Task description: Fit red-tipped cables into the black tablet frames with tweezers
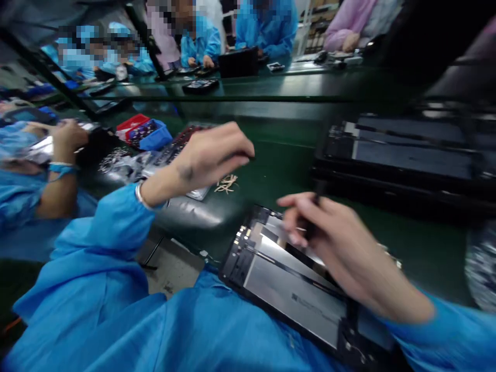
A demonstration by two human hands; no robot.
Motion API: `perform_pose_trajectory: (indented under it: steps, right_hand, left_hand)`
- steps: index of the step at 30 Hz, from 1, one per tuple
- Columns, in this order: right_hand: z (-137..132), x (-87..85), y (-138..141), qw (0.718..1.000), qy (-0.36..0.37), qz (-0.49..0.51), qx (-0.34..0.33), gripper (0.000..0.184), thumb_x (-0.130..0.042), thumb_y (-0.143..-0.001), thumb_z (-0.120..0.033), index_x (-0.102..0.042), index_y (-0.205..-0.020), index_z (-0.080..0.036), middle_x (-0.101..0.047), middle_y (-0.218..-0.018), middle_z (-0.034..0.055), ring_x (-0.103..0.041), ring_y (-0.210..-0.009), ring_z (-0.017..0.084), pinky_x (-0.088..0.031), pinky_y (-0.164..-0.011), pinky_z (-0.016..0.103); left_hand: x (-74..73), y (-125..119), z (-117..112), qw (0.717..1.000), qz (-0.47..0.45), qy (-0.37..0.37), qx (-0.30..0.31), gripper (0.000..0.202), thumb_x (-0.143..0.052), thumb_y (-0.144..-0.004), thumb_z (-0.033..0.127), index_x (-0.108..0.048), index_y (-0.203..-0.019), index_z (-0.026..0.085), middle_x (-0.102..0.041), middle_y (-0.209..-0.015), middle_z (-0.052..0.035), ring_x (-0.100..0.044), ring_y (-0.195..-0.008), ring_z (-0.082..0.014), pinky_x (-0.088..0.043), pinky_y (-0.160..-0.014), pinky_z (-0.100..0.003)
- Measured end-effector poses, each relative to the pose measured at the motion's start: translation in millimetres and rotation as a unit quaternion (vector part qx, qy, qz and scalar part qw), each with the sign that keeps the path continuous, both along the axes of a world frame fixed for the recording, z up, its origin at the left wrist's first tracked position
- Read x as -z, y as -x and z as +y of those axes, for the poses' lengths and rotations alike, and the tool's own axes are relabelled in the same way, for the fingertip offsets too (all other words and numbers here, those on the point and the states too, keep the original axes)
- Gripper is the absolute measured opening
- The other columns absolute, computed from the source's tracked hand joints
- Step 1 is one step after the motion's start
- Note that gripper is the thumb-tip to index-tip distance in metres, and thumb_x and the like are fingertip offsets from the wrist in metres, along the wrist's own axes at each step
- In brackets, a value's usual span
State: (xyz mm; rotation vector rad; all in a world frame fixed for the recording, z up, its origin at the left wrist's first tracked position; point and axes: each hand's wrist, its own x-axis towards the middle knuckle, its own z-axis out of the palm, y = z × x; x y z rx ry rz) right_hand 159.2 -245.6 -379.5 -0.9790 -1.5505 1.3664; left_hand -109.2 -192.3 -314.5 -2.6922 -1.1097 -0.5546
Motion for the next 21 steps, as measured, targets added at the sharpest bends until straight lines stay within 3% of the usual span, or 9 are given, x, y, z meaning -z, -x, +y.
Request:
perform_pose_trajectory:
  steps: [1, 3, 5, 8, 11, 14, 17, 21]
  right_hand:
    - [-0.6, -0.5, 8.8, 0.994, 0.094, 0.045, -0.031, 0.036, -0.069, -0.093, -0.056, -0.073, -0.088, -0.02, -0.058, -0.065, 0.0024, -0.05, -0.054, 0.015, -0.047, -0.051, 0.03]
    - [-2.0, 0.3, 19.7, 0.975, 0.192, 0.104, -0.049, 0.04, -0.079, -0.084, -0.056, -0.066, -0.075, -0.019, -0.052, -0.064, -0.0002, -0.046, -0.057, 0.012, -0.045, -0.053, 0.027]
    - [-4.8, 2.4, 21.8, 0.97, 0.212, 0.119, -0.021, 0.041, -0.087, -0.077, -0.052, -0.064, -0.073, -0.018, -0.051, -0.066, -0.0019, -0.043, -0.059, 0.01, -0.042, -0.053, 0.023]
    - [-8.5, 5.4, 16.1, 0.977, 0.186, 0.101, 0.027, 0.036, -0.089, -0.075, -0.047, -0.07, -0.079, -0.017, -0.053, -0.069, -0.0021, -0.042, -0.058, 0.009, -0.039, -0.051, 0.022]
    - [-7.3, 6.7, 11.0, 0.989, 0.109, 0.078, 0.057, 0.029, -0.086, -0.078, -0.044, -0.073, -0.077, -0.018, -0.057, -0.066, -0.0015, -0.046, -0.056, 0.009, -0.038, -0.05, 0.022]
    - [-4.9, 6.0, 9.4, 0.996, -0.003, 0.008, 0.089, 0.019, -0.082, -0.082, -0.038, -0.077, -0.084, -0.019, -0.062, -0.065, -0.0015, -0.049, -0.054, 0.01, -0.037, -0.048, 0.023]
    - [-5.6, 4.0, 8.9, 0.985, -0.113, -0.079, 0.107, 0.013, -0.074, -0.089, -0.033, -0.079, -0.09, -0.021, -0.067, -0.069, -0.0012, -0.054, -0.058, 0.012, -0.041, -0.053, 0.026]
    - [-6.4, 4.1, 7.8, 0.952, -0.229, -0.161, 0.12, 0.012, -0.067, -0.092, -0.025, -0.077, -0.087, -0.022, -0.073, -0.077, -0.0004, -0.062, -0.065, 0.015, -0.046, -0.06, 0.028]
  left_hand:
    - [4.6, -14.7, -15.5, 0.998, 0.038, -0.024, 0.052, 0.03, -0.039, -0.109, 0.024, -0.068, -0.114, 0.022, -0.071, -0.11, -0.0071, -0.069, -0.103, -0.0187, -0.057, -0.087, -0.034]
    - [17.9, -34.6, -35.8, 0.972, 0.095, -0.084, 0.198, 0.031, -0.039, -0.11, 0.027, -0.069, -0.115, 0.026, -0.073, -0.109, -0.0046, -0.071, -0.102, -0.018, -0.06, -0.085, -0.033]
    - [32.4, -43.7, -41.4, 0.928, 0.108, -0.146, 0.327, 0.024, -0.047, -0.108, 0.026, -0.071, -0.113, 0.026, -0.074, -0.11, -0.0033, -0.072, -0.103, -0.0174, -0.061, -0.088, -0.032]
    - [48.6, -46.1, -35.4, 0.891, 0.092, -0.214, 0.389, 0.021, -0.052, -0.106, 0.022, -0.072, -0.108, 0.027, -0.074, -0.113, -0.0014, -0.072, -0.106, -0.0157, -0.061, -0.095, -0.029]
    - [56.0, -45.8, -30.9, 0.905, 0.039, -0.249, 0.343, 0.015, -0.056, -0.104, 0.022, -0.071, -0.107, 0.024, -0.074, -0.106, -0.0017, -0.071, -0.103, -0.0154, -0.06, -0.09, -0.027]
    - [57.1, -48.1, -32.9, 0.951, -0.038, -0.235, 0.197, 0.014, -0.059, -0.105, 0.027, -0.067, -0.105, 0.015, -0.072, -0.095, -0.0056, -0.069, -0.087, -0.0164, -0.057, -0.075, -0.029]
    - [54.0, -51.7, -36.1, 0.977, -0.009, -0.194, 0.086, 0.025, -0.048, -0.11, 0.029, -0.065, -0.098, 0.015, -0.069, -0.089, -0.0051, -0.063, -0.078, -0.0149, -0.051, -0.07, -0.029]
    - [49.9, -55.4, -42.0, 0.986, 0.047, -0.154, 0.053, 0.028, -0.04, -0.111, 0.024, -0.063, -0.097, 0.016, -0.066, -0.089, -0.004, -0.06, -0.077, -0.0145, -0.047, -0.07, -0.029]
